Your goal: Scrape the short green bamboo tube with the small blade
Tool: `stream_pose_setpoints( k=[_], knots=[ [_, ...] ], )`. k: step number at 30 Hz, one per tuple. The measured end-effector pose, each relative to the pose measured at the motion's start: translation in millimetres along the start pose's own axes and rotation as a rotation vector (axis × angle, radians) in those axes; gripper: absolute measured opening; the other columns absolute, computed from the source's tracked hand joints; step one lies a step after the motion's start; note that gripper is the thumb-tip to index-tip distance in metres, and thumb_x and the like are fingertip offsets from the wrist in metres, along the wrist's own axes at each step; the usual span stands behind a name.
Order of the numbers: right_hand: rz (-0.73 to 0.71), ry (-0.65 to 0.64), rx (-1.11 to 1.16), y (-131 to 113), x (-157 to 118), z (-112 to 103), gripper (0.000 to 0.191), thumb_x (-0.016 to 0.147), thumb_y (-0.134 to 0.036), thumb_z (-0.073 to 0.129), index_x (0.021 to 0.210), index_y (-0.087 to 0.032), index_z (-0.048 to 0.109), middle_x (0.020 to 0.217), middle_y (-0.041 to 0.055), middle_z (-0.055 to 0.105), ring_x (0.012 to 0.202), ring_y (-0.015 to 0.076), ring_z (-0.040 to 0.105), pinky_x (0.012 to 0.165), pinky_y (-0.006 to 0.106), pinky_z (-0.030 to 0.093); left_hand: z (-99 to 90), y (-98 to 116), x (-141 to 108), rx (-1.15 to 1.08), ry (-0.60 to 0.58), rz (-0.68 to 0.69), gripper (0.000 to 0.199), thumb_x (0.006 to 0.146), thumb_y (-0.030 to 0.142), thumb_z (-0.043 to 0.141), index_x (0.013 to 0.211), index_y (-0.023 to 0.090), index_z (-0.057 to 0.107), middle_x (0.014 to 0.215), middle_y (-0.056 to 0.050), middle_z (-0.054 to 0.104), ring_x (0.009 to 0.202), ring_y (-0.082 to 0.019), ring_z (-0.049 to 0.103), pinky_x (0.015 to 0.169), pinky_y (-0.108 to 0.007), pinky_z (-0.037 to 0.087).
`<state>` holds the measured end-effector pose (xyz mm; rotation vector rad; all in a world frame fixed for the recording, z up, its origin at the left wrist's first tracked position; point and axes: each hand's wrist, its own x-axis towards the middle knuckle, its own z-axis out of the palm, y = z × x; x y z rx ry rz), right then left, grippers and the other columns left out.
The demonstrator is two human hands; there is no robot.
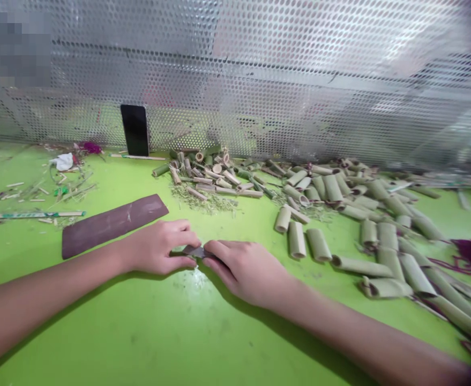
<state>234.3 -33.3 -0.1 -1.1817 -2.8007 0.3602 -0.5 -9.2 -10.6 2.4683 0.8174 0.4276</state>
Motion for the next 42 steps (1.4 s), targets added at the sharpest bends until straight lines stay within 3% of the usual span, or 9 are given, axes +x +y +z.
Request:
stream_pose_setpoints(
  k=[8,14,20,28,36,42],
  knots=[
    [-0.015,0.038,-0.032,-2,-2,2,0.024,0.104,-0.032,0.038,0.094,-0.019,0.055,0.073,-0.0009,0.06,0.056,0.011,0.05,0.054,0.025,0.027,3.9,-1,-1,-0.018,0.063,0.025,0.028,0.094,0.045,0.059,0.105,0.021,0.064,0.11,-0.006,0.062,0.091,-0.018,0.06,0.08,-0.031,0.046],
    [0.02,0.072,-0.114,-7,3,4,0.024,0.104,-0.032,0.038,0.095,-0.018,0.055,0.076,0.0009,0.061,0.058,0.0115,0.052,0.052,0.026,0.025,5.6,2,1,0.007,0.124,-0.041,0.035,0.091,0.052,0.06,0.094,0.018,0.06,0.084,-0.002,0.057,0.074,-0.016,0.054,0.065,-0.027,0.04],
    [0.003,0.031,-0.026,-4,4,1,0.022,0.104,-0.031,0.041,0.093,-0.018,0.054,0.075,-0.0001,0.06,0.056,0.0104,0.049,0.053,0.024,0.028,6.3,2,0,-0.007,0.086,-0.063,0.031,0.092,0.049,0.059,0.094,0.018,0.062,0.088,-0.002,0.055,0.069,-0.013,0.05,0.06,-0.026,0.037],
    [-0.018,-0.015,0.032,3,-2,-3,0.026,0.104,-0.033,0.038,0.093,-0.018,0.056,0.072,-0.0008,0.06,0.054,0.0096,0.048,0.053,0.024,0.028,4.3,4,-1,-0.036,0.05,-0.05,0.025,0.094,0.042,0.058,0.108,0.023,0.066,0.098,-0.003,0.056,0.08,-0.015,0.057,0.07,-0.028,0.043],
    [-0.011,0.055,-0.033,-3,4,1,0.024,0.104,-0.031,0.039,0.095,-0.018,0.056,0.076,0.0008,0.061,0.057,0.0108,0.051,0.053,0.025,0.029,7.6,2,0,0.02,0.098,-0.049,0.034,0.094,0.052,0.055,0.099,0.019,0.064,0.088,-0.002,0.055,0.071,-0.014,0.053,0.062,-0.025,0.039],
    [-0.043,0.017,0.04,1,2,-2,0.024,0.104,-0.032,0.04,0.092,-0.018,0.055,0.073,-0.0003,0.06,0.055,0.0098,0.049,0.054,0.024,0.031,5.6,3,0,-0.005,0.06,-0.053,0.03,0.094,0.047,0.057,0.104,0.021,0.067,0.092,-0.003,0.054,0.073,-0.014,0.055,0.065,-0.026,0.042]
  ],
)
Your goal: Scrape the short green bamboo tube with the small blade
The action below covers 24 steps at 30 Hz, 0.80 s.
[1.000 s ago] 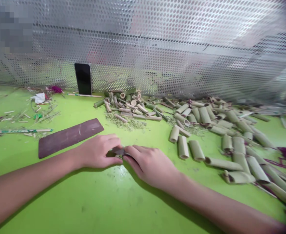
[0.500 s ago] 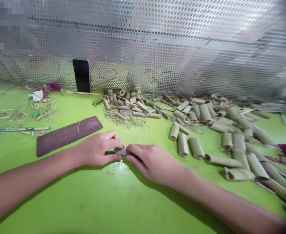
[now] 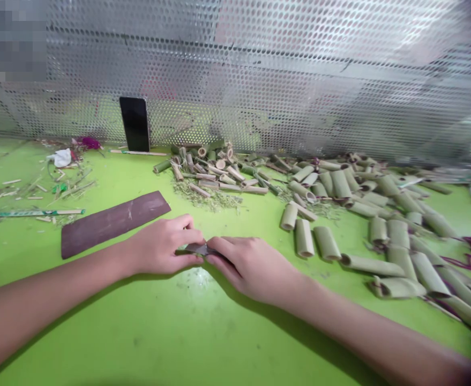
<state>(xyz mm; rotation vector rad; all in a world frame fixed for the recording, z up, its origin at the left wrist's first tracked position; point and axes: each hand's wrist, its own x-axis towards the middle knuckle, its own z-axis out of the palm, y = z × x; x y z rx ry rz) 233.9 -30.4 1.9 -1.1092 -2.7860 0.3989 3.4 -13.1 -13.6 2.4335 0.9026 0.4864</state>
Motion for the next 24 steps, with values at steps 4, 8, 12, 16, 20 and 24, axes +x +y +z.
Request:
stream_pose_setpoints(
  k=[4,8,12,16,20,24],
  knots=[
    [0.016,-0.06,0.036,5.3,-2.3,-5.2,0.025,0.104,-0.034,0.039,0.095,-0.018,0.057,0.074,-0.0003,0.061,0.056,0.0098,0.05,0.054,0.024,0.03,-2.5,1.3,0.5,-0.019,-0.026,0.01,0.028,0.095,0.045,0.057,0.109,0.023,0.068,0.098,-0.004,0.056,0.079,-0.015,0.058,0.07,-0.028,0.045],
    [0.011,-0.081,0.044,7.1,-2.3,-6.0,0.026,0.104,-0.035,0.038,0.098,-0.019,0.058,0.075,-0.0001,0.062,0.057,0.0104,0.052,0.055,0.024,0.031,-2.4,1.9,0.1,-0.002,-0.025,0.027,0.03,0.096,0.046,0.055,0.112,0.023,0.067,0.1,-0.004,0.057,0.078,-0.014,0.058,0.071,-0.028,0.046],
    [0.013,0.0,0.007,2.1,-0.6,-0.9,0.026,0.104,-0.033,0.039,0.093,-0.018,0.057,0.074,0.0,0.06,0.056,0.0105,0.049,0.054,0.024,0.032,0.0,1.0,-0.3,0.015,0.016,0.013,0.035,0.095,0.051,0.054,0.106,0.021,0.068,0.095,-0.004,0.057,0.076,-0.014,0.057,0.068,-0.028,0.045],
    [0.009,0.016,0.003,0.3,-1.2,1.5,0.026,0.104,-0.033,0.039,0.092,-0.018,0.056,0.073,-0.0001,0.06,0.056,0.0104,0.049,0.055,0.024,0.031,0.0,0.3,-0.2,0.002,0.011,-0.006,0.034,0.095,0.051,0.055,0.104,0.021,0.069,0.093,-0.004,0.056,0.075,-0.014,0.056,0.066,-0.027,0.044],
    [0.015,-0.031,0.02,4.9,-4.2,-0.9,0.027,0.105,-0.035,0.037,0.096,-0.018,0.057,0.074,0.0,0.061,0.057,0.0104,0.051,0.055,0.024,0.031,-1.1,0.3,1.0,-0.023,-0.021,0.012,0.029,0.094,0.046,0.057,0.109,0.024,0.068,0.099,-0.004,0.057,0.078,-0.015,0.058,0.072,-0.028,0.046],
    [0.018,-0.045,0.015,5.0,-2.6,-0.7,0.028,0.105,-0.035,0.037,0.096,-0.018,0.057,0.076,0.0003,0.062,0.058,0.0106,0.051,0.056,0.024,0.03,0.0,-0.1,1.7,-0.028,-0.012,0.02,0.028,0.094,0.046,0.058,0.106,0.023,0.068,0.097,-0.004,0.057,0.077,-0.015,0.057,0.071,-0.028,0.045]
  ],
)
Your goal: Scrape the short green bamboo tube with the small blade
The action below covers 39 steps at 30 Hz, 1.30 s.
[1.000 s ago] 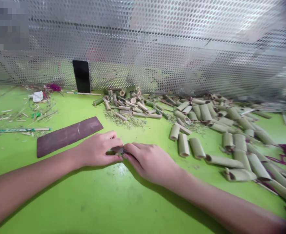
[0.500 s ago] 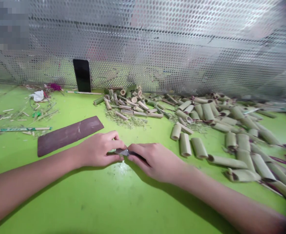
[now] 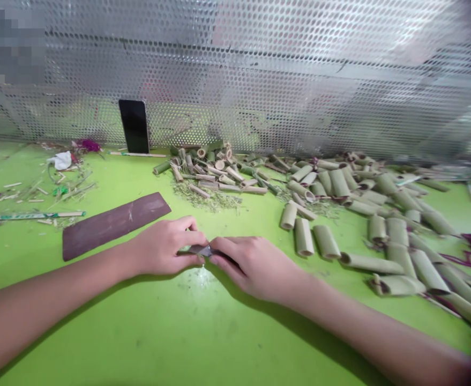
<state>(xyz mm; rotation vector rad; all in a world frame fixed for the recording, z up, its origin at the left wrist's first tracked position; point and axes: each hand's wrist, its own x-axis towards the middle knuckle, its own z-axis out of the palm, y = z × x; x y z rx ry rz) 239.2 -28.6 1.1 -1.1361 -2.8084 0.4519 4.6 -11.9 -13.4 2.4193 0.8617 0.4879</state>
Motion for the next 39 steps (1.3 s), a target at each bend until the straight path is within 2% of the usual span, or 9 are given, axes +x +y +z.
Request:
stream_pose_setpoints(
  k=[4,14,20,25,28,31,35,39],
  knots=[
    [0.006,0.05,-0.025,-4,3,2,0.026,0.104,-0.034,0.039,0.092,-0.018,0.056,0.074,0.0002,0.061,0.057,0.0107,0.049,0.055,0.024,0.029,1.6,-1,0,0.006,0.039,-0.027,0.033,0.094,0.05,0.057,0.103,0.021,0.068,0.092,-0.003,0.057,0.076,-0.015,0.056,0.067,-0.028,0.043],
    [0.002,0.022,0.023,2,-3,2,0.03,0.105,-0.036,0.036,0.096,-0.018,0.059,0.074,0.0007,0.063,0.056,0.011,0.052,0.054,0.024,0.032,0.9,1,1,0.002,0.003,-0.007,0.028,0.096,0.044,0.057,0.112,0.024,0.067,0.1,-0.003,0.06,0.081,-0.015,0.059,0.072,-0.028,0.046],
    [0.032,0.075,0.008,-3,1,5,0.027,0.104,-0.033,0.038,0.097,-0.017,0.059,0.077,0.0019,0.065,0.058,0.0118,0.054,0.056,0.025,0.035,6.4,1,2,0.035,0.091,-0.021,0.036,0.095,0.053,0.054,0.105,0.021,0.068,0.092,-0.003,0.059,0.074,-0.014,0.058,0.063,-0.026,0.042],
    [0.022,0.014,0.018,-1,-6,2,0.026,0.104,-0.033,0.039,0.095,-0.019,0.059,0.074,0.0003,0.063,0.055,0.0107,0.052,0.054,0.024,0.033,3.9,-1,0,0.026,0.065,-0.006,0.033,0.097,0.05,0.052,0.11,0.024,0.068,0.102,-0.004,0.062,0.083,-0.016,0.062,0.07,-0.027,0.047],
    [0.059,0.046,0.042,3,-9,-1,0.027,0.104,-0.033,0.037,0.096,-0.018,0.058,0.073,0.0003,0.063,0.054,0.0106,0.051,0.052,0.024,0.032,1.6,-1,-1,0.043,0.047,0.001,0.035,0.098,0.05,0.05,0.113,0.023,0.066,0.108,-0.005,0.064,0.09,-0.018,0.064,0.075,-0.03,0.05],
    [0.085,0.114,0.017,7,-8,-2,0.027,0.103,-0.034,0.037,0.099,-0.017,0.057,0.073,0.0009,0.063,0.053,0.0106,0.05,0.05,0.024,0.029,1.0,0,0,0.067,0.047,-0.043,0.042,0.095,0.053,0.054,0.123,0.022,0.058,0.111,-0.006,0.067,0.096,-0.021,0.064,0.079,-0.033,0.052],
    [0.045,0.159,-0.096,9,-4,0,0.028,0.104,-0.033,0.035,0.096,-0.017,0.057,0.074,0.002,0.063,0.056,0.0119,0.052,0.051,0.025,0.027,0.7,2,2,0.063,0.055,-0.117,0.054,0.091,0.052,0.061,0.136,0.025,0.047,0.123,-0.006,0.066,0.105,-0.023,0.064,0.086,-0.037,0.052],
    [0.03,0.175,-0.185,5,2,3,0.027,0.104,-0.033,0.036,0.094,-0.017,0.056,0.074,0.0018,0.062,0.057,0.0123,0.051,0.052,0.025,0.025,-0.6,5,4,0.011,0.041,-0.194,0.054,0.086,0.052,0.067,0.131,0.027,0.052,0.111,-0.004,0.07,0.094,-0.022,0.066,0.079,-0.035,0.052]
  ],
)
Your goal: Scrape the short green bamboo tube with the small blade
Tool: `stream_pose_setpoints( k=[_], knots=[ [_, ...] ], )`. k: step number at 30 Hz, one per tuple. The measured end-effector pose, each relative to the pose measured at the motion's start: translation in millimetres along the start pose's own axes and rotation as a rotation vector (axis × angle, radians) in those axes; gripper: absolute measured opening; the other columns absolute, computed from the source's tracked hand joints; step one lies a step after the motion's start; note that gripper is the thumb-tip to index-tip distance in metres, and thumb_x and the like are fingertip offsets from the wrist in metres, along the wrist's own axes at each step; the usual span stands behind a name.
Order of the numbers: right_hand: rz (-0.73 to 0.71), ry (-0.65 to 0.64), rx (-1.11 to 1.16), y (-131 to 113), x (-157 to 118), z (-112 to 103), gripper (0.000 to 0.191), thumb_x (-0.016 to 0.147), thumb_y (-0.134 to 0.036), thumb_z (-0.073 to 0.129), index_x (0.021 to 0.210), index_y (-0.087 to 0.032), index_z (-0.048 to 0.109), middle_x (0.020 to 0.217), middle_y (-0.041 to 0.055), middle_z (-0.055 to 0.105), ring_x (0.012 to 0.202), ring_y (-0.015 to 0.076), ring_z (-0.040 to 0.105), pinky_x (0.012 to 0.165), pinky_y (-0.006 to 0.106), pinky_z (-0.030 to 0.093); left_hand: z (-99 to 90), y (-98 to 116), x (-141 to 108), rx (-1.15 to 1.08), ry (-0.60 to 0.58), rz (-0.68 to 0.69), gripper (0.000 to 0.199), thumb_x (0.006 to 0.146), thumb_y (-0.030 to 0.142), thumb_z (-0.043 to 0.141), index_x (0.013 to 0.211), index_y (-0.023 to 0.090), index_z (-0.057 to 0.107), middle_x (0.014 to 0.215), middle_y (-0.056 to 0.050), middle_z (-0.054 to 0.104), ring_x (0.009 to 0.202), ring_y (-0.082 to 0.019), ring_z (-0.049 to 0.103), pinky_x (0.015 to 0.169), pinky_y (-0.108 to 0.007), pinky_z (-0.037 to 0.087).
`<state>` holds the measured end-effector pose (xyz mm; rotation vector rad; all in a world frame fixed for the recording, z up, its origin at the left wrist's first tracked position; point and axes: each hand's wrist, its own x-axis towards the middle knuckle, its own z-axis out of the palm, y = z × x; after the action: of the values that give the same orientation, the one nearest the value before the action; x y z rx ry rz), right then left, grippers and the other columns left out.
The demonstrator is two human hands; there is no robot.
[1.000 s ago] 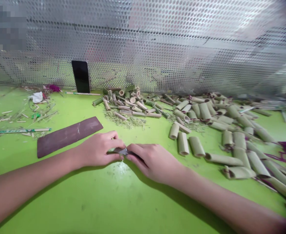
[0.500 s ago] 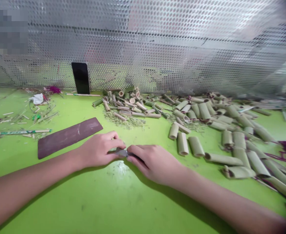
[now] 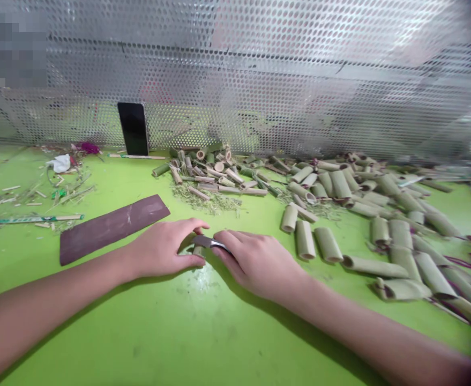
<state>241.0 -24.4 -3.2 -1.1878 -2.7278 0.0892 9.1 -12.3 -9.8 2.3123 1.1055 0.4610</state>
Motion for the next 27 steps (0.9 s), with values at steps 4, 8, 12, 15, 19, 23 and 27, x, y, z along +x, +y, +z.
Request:
stream_pose_setpoints(
  k=[4,8,12,15,19,23,27],
  knots=[
    [0.001,-0.01,-0.014,-3.2,3.3,0.9,0.024,0.103,-0.031,0.038,0.093,-0.018,0.056,0.074,0.0014,0.062,0.057,0.0119,0.052,0.053,0.026,0.024,1.3,5.5,2.1,-0.036,0.01,-0.042,0.042,0.083,0.049,0.071,0.116,0.025,0.061,0.107,-0.002,0.07,0.09,-0.021,0.066,0.072,-0.032,0.051],
    [-0.009,-0.008,0.029,-1.9,2.3,0.1,0.023,0.103,-0.03,0.039,0.093,-0.018,0.056,0.074,0.0009,0.062,0.058,0.012,0.053,0.053,0.025,0.027,5.4,8.8,3.3,-0.013,0.046,-0.036,0.038,0.083,0.048,0.071,0.111,0.024,0.062,0.107,-0.002,0.069,0.093,-0.022,0.065,0.073,-0.032,0.051],
    [-0.025,-0.039,0.08,-0.2,0.4,-0.1,0.023,0.103,-0.03,0.039,0.093,-0.018,0.056,0.075,0.0006,0.061,0.058,0.0113,0.052,0.054,0.025,0.028,7.2,7.8,2.8,0.038,0.052,0.011,0.035,0.086,0.048,0.068,0.11,0.023,0.063,0.108,-0.003,0.069,0.095,-0.022,0.065,0.076,-0.034,0.051],
    [-0.025,-0.053,0.095,-0.3,0.1,0.5,0.023,0.103,-0.031,0.039,0.095,-0.018,0.056,0.075,0.0006,0.061,0.058,0.0111,0.052,0.054,0.025,0.028,6.9,6.7,1.5,0.059,0.061,0.043,0.038,0.087,0.05,0.066,0.113,0.022,0.062,0.109,-0.004,0.069,0.096,-0.022,0.065,0.079,-0.034,0.051],
    [-0.013,-0.045,0.102,-1.3,-0.5,0.6,0.025,0.103,-0.031,0.038,0.092,-0.018,0.055,0.074,0.0001,0.06,0.057,0.0106,0.05,0.053,0.025,0.028,7.3,6.1,1.1,0.063,0.081,0.063,0.044,0.088,0.059,0.061,0.111,0.021,0.062,0.099,-0.003,0.071,0.083,-0.019,0.066,0.07,-0.03,0.05],
    [-0.012,-0.046,0.092,-2.6,-1.9,-0.4,0.027,0.104,-0.033,0.037,0.09,-0.018,0.055,0.072,0.0,0.059,0.057,0.0113,0.05,0.053,0.025,0.027,9.1,6.1,2.3,0.101,0.075,0.096,0.045,0.093,0.062,0.052,0.1,0.019,0.062,0.091,-0.003,0.07,0.076,-0.018,0.064,0.062,-0.027,0.046],
    [-0.008,-0.055,0.085,-3.8,-2.5,-1.4,0.027,0.103,-0.033,0.037,0.09,-0.018,0.055,0.072,0.0004,0.059,0.057,0.0115,0.05,0.054,0.026,0.027,9.9,6.0,1.8,0.151,0.08,0.118,0.049,0.095,0.064,0.045,0.097,0.019,0.061,0.09,-0.003,0.068,0.076,-0.018,0.062,0.06,-0.027,0.044]
  ],
)
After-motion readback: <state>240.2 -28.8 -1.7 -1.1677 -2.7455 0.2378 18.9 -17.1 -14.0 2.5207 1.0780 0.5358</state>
